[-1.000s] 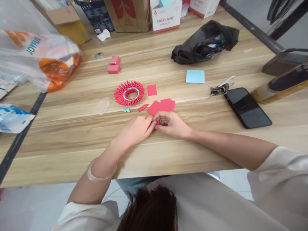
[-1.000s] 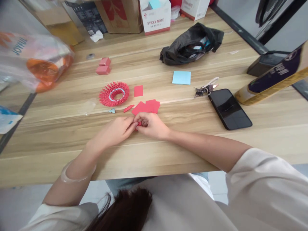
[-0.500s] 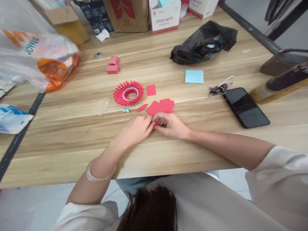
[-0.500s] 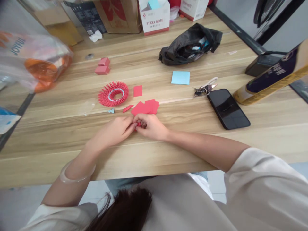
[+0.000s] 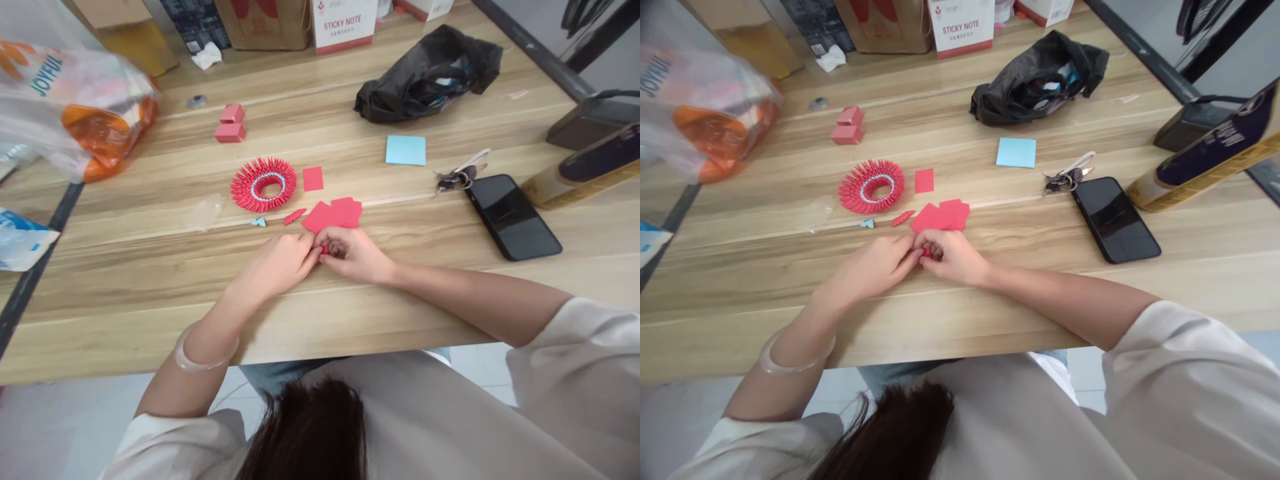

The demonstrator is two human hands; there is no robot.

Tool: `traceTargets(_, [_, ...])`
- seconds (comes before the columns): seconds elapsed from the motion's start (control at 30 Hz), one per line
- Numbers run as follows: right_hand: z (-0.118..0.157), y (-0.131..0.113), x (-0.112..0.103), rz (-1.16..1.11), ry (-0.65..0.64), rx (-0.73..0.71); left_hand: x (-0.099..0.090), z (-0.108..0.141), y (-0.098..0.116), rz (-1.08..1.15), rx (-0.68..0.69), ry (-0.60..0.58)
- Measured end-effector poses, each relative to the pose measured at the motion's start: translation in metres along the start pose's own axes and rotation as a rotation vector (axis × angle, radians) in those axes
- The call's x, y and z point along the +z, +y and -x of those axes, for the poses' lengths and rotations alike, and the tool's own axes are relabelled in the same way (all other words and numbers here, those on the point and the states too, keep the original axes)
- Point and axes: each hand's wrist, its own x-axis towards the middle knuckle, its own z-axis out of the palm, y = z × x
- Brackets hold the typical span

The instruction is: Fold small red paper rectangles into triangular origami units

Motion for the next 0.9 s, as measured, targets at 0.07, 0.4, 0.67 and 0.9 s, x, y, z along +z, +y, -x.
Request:
traceTargets(0.07, [0.0001,-0.0002,-0.0002,-0.004,-0.002,0.002,0.0006,-0.0002,-0.0005,0.0,0.003,0.001])
traceTargets(0.4, [0.0001,-0.0002,-0.0002,-0.001,-0.006,0.012,-0.0007,-0.0003,0.0007,-0.006,0.006,-0.004])
traceTargets(0.67, [0.0002,-0.0002,-0.0006,0.02,0.0,0.008,-0.0003,-0.0002,0.0006,-0.006,0.003,0.006])
traceTargets(0.9, [-0.0001,0.0017,-0.0001,0.021,-0.006,0.003,0.0003,0.0,0.0003,-0.001,0.002,0.005])
